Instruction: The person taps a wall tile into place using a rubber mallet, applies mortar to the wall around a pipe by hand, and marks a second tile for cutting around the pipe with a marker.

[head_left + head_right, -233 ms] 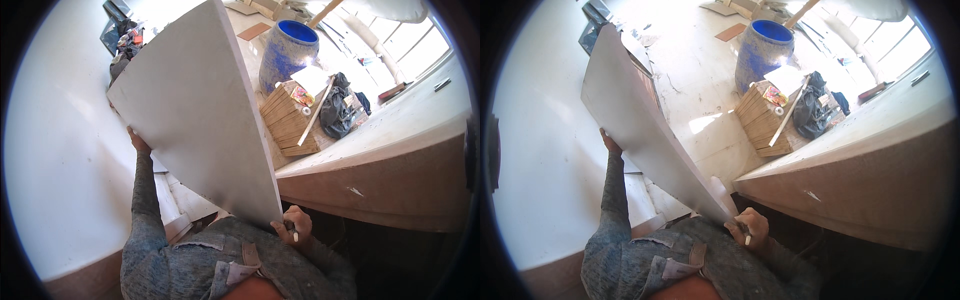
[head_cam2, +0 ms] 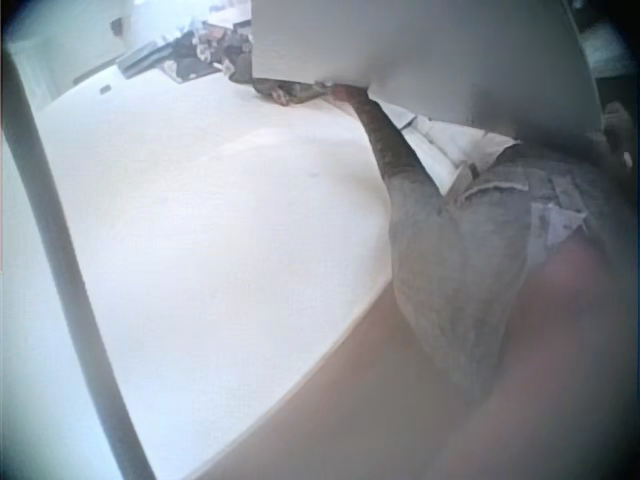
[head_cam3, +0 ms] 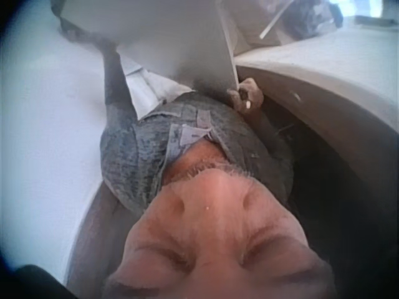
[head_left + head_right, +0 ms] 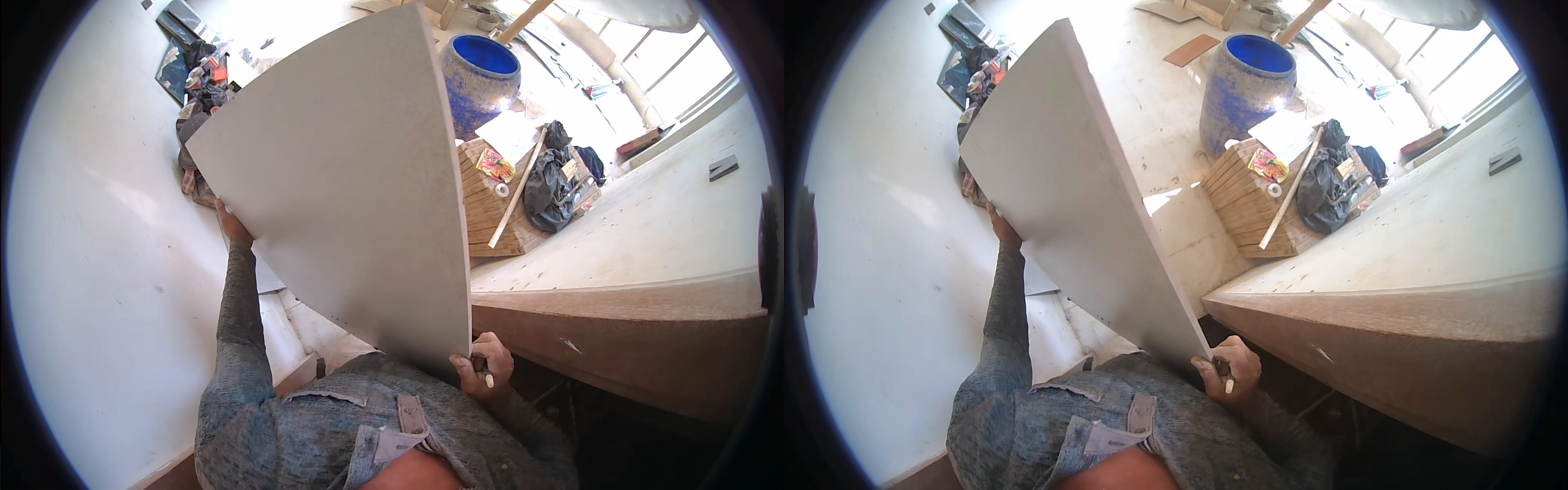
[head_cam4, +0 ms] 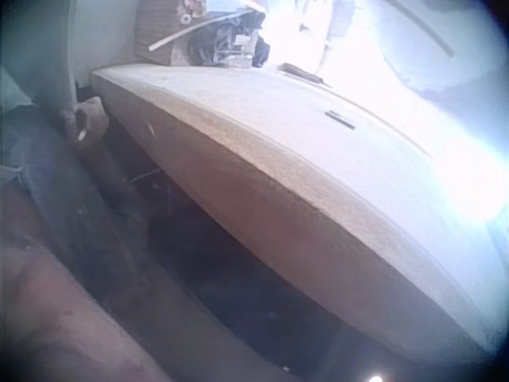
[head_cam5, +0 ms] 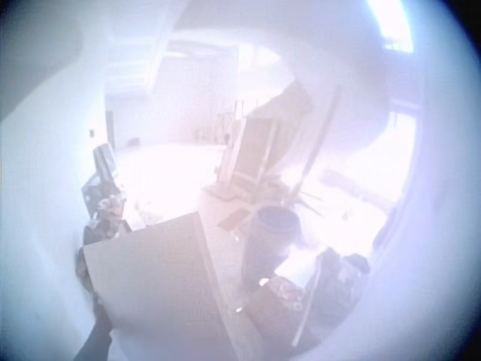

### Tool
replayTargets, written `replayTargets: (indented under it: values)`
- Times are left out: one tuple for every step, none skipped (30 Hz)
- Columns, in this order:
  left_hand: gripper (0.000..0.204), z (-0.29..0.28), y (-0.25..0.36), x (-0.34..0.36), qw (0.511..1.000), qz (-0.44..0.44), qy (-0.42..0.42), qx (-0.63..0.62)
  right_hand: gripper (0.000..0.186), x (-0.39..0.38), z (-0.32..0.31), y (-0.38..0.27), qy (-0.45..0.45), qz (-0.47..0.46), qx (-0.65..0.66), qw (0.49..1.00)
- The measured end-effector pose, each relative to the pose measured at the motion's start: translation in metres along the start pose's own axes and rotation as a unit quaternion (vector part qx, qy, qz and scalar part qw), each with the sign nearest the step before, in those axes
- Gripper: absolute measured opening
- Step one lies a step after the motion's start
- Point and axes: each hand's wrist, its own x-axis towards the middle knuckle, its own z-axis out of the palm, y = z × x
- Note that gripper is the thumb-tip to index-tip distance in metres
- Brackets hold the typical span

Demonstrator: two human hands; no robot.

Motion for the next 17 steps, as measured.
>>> replayTargets:
  values:
    - [0.079,0.009,0.008,0.011,1.000,-0.015,-0.008,-0.019,0.022,0.008,0.002,-0.004,0.009,0.009,-0.007,1.000]
    - [0.079,0.012,0.014,0.017,1.000,-0.027,-0.004,-0.013,0.022,0.015,0.005,-0.008,0.019,0.019,-0.015,1.000]
    - [0.078,0.013,0.020,0.020,0.999,-0.041,-0.001,-0.005,0.022,0.021,0.008,-0.012,0.030,0.030,-0.023,0.999]
    - [0.078,0.026,0.027,0.025,0.998,-0.055,-0.004,-0.001,0.022,0.030,0.009,-0.017,0.040,0.037,-0.024,0.998]
    - [0.077,0.024,0.030,0.038,0.999,-0.047,-0.007,0.006,0.021,0.037,0.010,-0.021,0.044,0.044,-0.020,0.998]
    - [0.077,0.020,0.032,0.055,0.999,-0.040,-0.010,0.012,0.021,0.045,0.012,-0.025,0.050,0.053,-0.016,0.997]
    - [0.077,0.020,0.034,0.069,0.999,-0.034,-0.014,0.021,0.021,0.051,0.014,-0.027,0.055,0.062,-0.016,0.996]
    - [0.078,0.041,0.035,0.068,0.999,-0.034,-0.014,0.020,0.021,0.056,0.017,-0.026,0.063,0.076,-0.026,0.995]
    - [0.080,0.061,0.037,0.067,0.999,-0.034,-0.014,0.019,0.021,0.061,0.020,-0.026,0.071,0.091,-0.036,0.993]
    - [0.082,0.075,0.045,0.068,0.999,-0.027,-0.010,0.018,0.020,0.069,0.024,-0.025,0.088,0.097,-0.038,0.991]
    - [0.081,0.071,0.044,0.087,0.999,-0.017,-0.025,0.020,0.020,0.079,0.028,-0.025,0.099,0.099,-0.030,0.990]
    - [0.080,0.066,0.040,0.113,0.999,-0.006,-0.040,0.023,0.019,0.089,0.032,-0.025,0.110,0.102,-0.022,0.988]
    - [0.080,0.069,0.036,0.137,0.998,0.002,-0.060,0.024,0.018,0.097,0.036,-0.023,0.112,0.124,-0.031,0.985]
    - [0.080,0.093,0.042,0.134,0.997,-0.019,-0.060,0.044,0.018,0.104,0.041,-0.021,0.134,0.132,-0.051,0.981]
    - [0.080,0.117,0.050,0.130,0.995,-0.040,-0.060,0.066,0.018,0.111,0.048,-0.018,0.155,0.141,-0.071,0.975]
    - [0.080,0.132,0.064,0.130,0.994,-0.052,-0.053,0.082,0.018,0.121,0.055,-0.017,0.171,0.139,-0.086,0.972]
    - [0.084,0.123,0.054,0.171,0.991,-0.046,-0.084,0.089,0.018,0.129,0.062,-0.017,0.182,0.153,-0.084,0.968]
